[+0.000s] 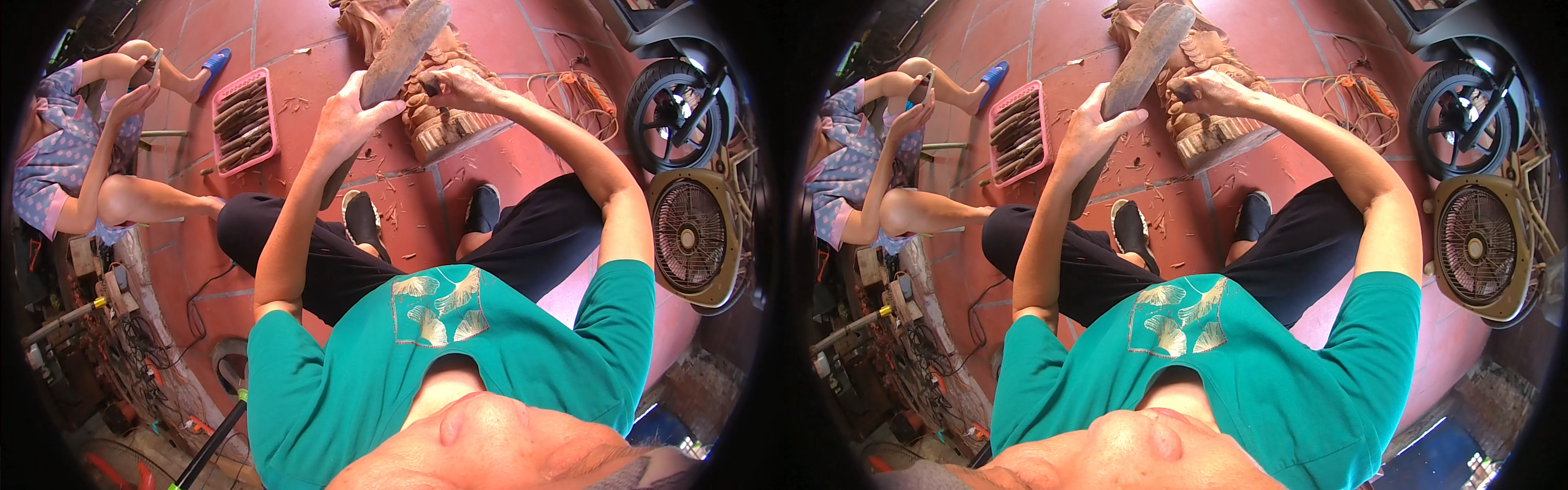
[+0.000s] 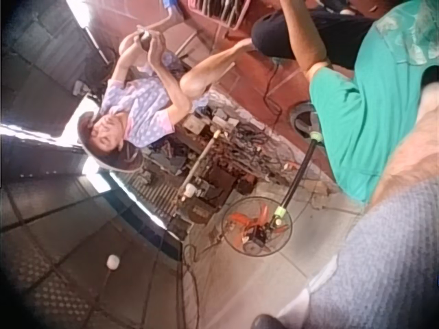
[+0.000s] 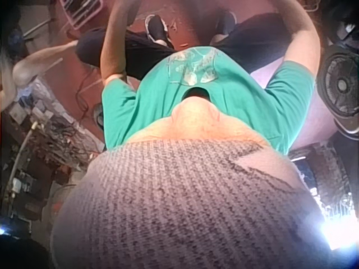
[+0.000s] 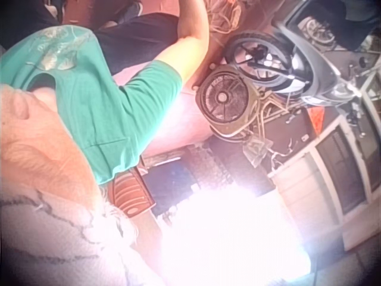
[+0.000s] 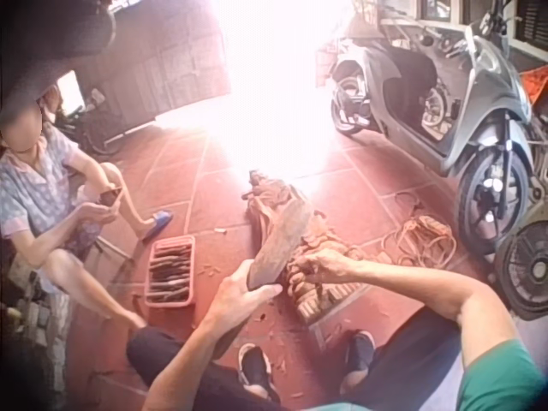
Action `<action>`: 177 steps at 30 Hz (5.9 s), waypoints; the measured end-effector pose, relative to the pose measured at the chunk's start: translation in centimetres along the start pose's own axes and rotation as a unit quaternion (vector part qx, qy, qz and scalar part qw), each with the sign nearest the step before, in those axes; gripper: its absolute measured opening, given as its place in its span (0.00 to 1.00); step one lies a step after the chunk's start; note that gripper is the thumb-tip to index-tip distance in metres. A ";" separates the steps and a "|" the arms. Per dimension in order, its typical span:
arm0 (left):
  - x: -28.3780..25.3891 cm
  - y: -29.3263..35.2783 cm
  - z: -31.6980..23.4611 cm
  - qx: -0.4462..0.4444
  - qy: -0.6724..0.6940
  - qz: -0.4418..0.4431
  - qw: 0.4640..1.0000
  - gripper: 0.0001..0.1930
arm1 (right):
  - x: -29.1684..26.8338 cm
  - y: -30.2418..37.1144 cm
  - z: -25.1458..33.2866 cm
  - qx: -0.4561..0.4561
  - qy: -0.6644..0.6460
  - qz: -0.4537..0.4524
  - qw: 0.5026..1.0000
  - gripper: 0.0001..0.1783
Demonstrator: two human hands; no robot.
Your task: The person is carving a wooden sculpture using a chisel and mallet. They are seated on the floor, working on the details of the sculpture while another person sits nearby using a phone.
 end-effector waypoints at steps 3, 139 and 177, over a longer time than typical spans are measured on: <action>0.1 -0.2 -0.5 -0.010 -0.004 0.014 1.000 0.32 | 0.5 -0.1 -0.6 0.034 0.035 0.046 0.998 0.17; 2.5 4.1 0.4 -0.014 0.144 -0.127 0.981 0.29 | 2.3 -0.8 -3.3 0.016 -0.097 0.023 0.995 0.17; 3.3 4.0 3.4 -0.034 0.067 -0.096 0.993 0.26 | 3.0 -1.5 -7.5 0.145 -0.218 0.007 0.965 0.17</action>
Point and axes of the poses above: each hand's wrist, its own y-axis away from the middle knuckle, its own x-axis out of the palm, z = x × y, the point moved 8 cm from there along -y, towards the middle knuckle, and after that the axes turned 11 degrees about x, right-handed, at the moved point
